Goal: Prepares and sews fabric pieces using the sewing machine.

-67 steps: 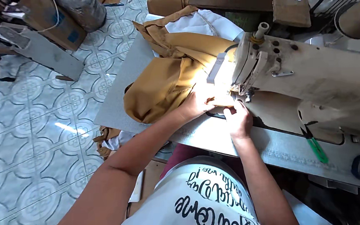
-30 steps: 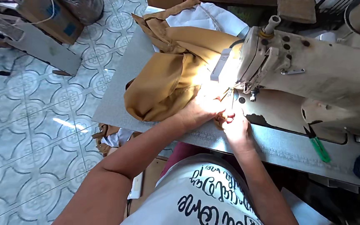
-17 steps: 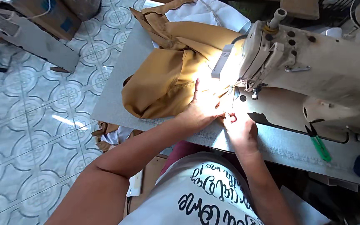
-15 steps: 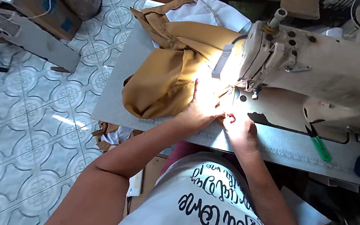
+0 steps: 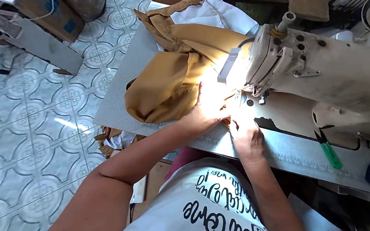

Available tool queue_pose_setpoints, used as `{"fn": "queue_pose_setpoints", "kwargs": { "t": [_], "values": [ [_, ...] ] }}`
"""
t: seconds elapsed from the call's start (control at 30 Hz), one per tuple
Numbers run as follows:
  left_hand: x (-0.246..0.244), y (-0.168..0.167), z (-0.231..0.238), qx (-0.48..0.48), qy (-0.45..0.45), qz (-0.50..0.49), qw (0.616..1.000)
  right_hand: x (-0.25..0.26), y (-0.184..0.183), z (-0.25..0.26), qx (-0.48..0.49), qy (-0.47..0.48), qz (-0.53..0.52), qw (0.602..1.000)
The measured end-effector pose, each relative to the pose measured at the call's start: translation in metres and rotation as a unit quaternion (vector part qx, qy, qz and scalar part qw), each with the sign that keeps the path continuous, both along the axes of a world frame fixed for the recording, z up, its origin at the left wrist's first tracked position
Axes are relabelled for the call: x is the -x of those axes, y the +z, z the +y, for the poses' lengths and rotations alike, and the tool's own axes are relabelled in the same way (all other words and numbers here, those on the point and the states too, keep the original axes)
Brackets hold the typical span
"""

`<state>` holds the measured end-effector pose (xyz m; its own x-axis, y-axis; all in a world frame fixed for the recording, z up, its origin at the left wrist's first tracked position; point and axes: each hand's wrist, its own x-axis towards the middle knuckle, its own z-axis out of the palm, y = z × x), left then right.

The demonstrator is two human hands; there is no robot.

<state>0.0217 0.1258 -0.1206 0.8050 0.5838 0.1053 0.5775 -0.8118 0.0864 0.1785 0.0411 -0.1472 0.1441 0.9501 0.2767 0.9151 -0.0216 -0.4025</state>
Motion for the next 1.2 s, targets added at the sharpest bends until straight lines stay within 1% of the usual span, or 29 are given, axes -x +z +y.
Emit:
{"fn": "queue_pose_setpoints", "kwargs": {
  "t": [0.03, 0.2, 0.33, 0.43, 0.47, 0.5, 0.53, 0.57, 0.6, 0.63, 0.67, 0.7, 0.73, 0.77, 0.8, 0.83, 0.87, 0.9, 0.93, 0.97, 1.0, 1.03, 1.07, 1.1, 1.13, 1.2],
  "values": [
    [-0.001, 0.000, 0.003, 0.001, 0.003, 0.001, 1.000, -0.001, -0.001, 0.002, 0.002, -0.001, -0.001, 1.000],
    [-0.009, -0.013, 0.031, -0.022, 0.002, -0.061, 0.998, -0.007, -0.004, 0.023, 0.019, 0.003, 0.020, 1.000],
    [-0.011, -0.021, 0.045, -0.032, 0.006, -0.082, 0.996, -0.008, -0.001, 0.040, 0.021, -0.009, 0.005, 1.000],
    [-0.012, -0.026, 0.051, -0.029, 0.011, -0.094, 0.995, -0.013, -0.005, 0.039, 0.002, -0.004, 0.007, 1.000],
    [-0.012, -0.029, 0.052, -0.030, 0.010, -0.103, 0.994, -0.014, -0.008, 0.036, 0.011, -0.018, 0.014, 1.000],
    [-0.010, -0.031, 0.052, -0.030, 0.013, -0.112, 0.993, -0.014, -0.008, 0.032, 0.040, -0.039, 0.025, 0.998],
    [-0.007, -0.033, 0.049, -0.031, 0.027, -0.118, 0.992, -0.012, -0.008, 0.028, 0.073, -0.062, 0.037, 0.995],
    [-0.004, -0.033, 0.042, -0.031, 0.056, -0.128, 0.990, -0.010, -0.009, 0.026, 0.085, -0.077, 0.040, 0.993],
    [-0.001, -0.029, 0.032, -0.024, 0.106, -0.119, 0.987, -0.009, -0.012, 0.025, 0.075, -0.082, 0.037, 0.993],
    [0.003, -0.024, 0.022, -0.011, 0.174, -0.094, 0.980, -0.009, -0.013, 0.027, 0.063, -0.082, 0.034, 0.994],
    [0.006, -0.018, 0.015, 0.006, 0.244, -0.059, 0.968, -0.010, -0.012, 0.030, 0.067, -0.083, 0.038, 0.994],
    [0.012, -0.012, 0.008, 0.031, 0.296, -0.027, 0.954, -0.012, -0.008, 0.033, 0.086, -0.080, 0.056, 0.992],
    [0.020, -0.010, 0.003, 0.045, 0.318, -0.013, 0.947, -0.015, -0.003, 0.037, 0.091, -0.073, 0.089, 0.989],
    [0.029, -0.006, -0.003, 0.054, 0.317, -0.012, 0.947, -0.019, -0.001, 0.041, 0.080, -0.065, 0.125, 0.987],
    [0.039, 0.000, -0.008, 0.080, 0.305, -0.015, 0.949, -0.022, -0.001, 0.045, 0.069, -0.061, 0.164, 0.982],
    [0.048, 0.011, -0.012, 0.136, 0.288, -0.020, 0.948, -0.024, 0.000, 0.050, 0.068, -0.065, 0.215, 0.972],
    [0.058, 0.024, -0.014, 0.216, 0.265, -0.037, 0.939, -0.025, 0.000, 0.053, 0.069, -0.067, 0.270, 0.958],
    [0.068, 0.031, -0.012, 0.304, 0.234, -0.080, 0.920, -0.026, -0.001, 0.055, 0.069, -0.069, 0.320, 0.943],
    [0.076, 0.037, -0.008, 0.396, 0.204, -0.130, 0.886, -0.027, -0.003, 0.057, 0.062, -0.069, 0.353, 0.931],
    [0.083, 0.039, -0.001, 0.480, 0.175, -0.179, 0.841, -0.028, -0.005, 0.059, 0.055, -0.064, 0.372, 0.924],
    [0.088, 0.039, 0.006, 0.538, 0.151, -0.224, 0.798, -0.031, -0.007, 0.058, 0.051, -0.057, 0.379, 0.922],
    [0.093, 0.038, 0.014, 0.578, 0.131, -0.252, 0.765, -0.032, -0.005, 0.055, 0.048, -0.048, 0.385, 0.920],
    [0.098, 0.038, 0.021, 0.600, 0.117, -0.264, 0.746, -0.034, -0.003, 0.047, 0.039, -0.032, 0.398, 0.916],
    [0.102, 0.037, 0.028, 0.606, 0.107, -0.267, 0.742, -0.036, -0.004, 0.038, 0.010, -0.008, 0.421, 0.907],
    [0.105, 0.037, 0.036, 0.605, 0.100, -0.267, 0.743, -0.037, -0.003, 0.029, -0.010, 0.016, 0.462, 0.887],
    [0.110, 0.034, 0.049, 0.606, 0.099, -0.255, 0.747, -0.033, 0.001, 0.011, -0.001, 0.024, 0.545, 0.838]
  ]
}}
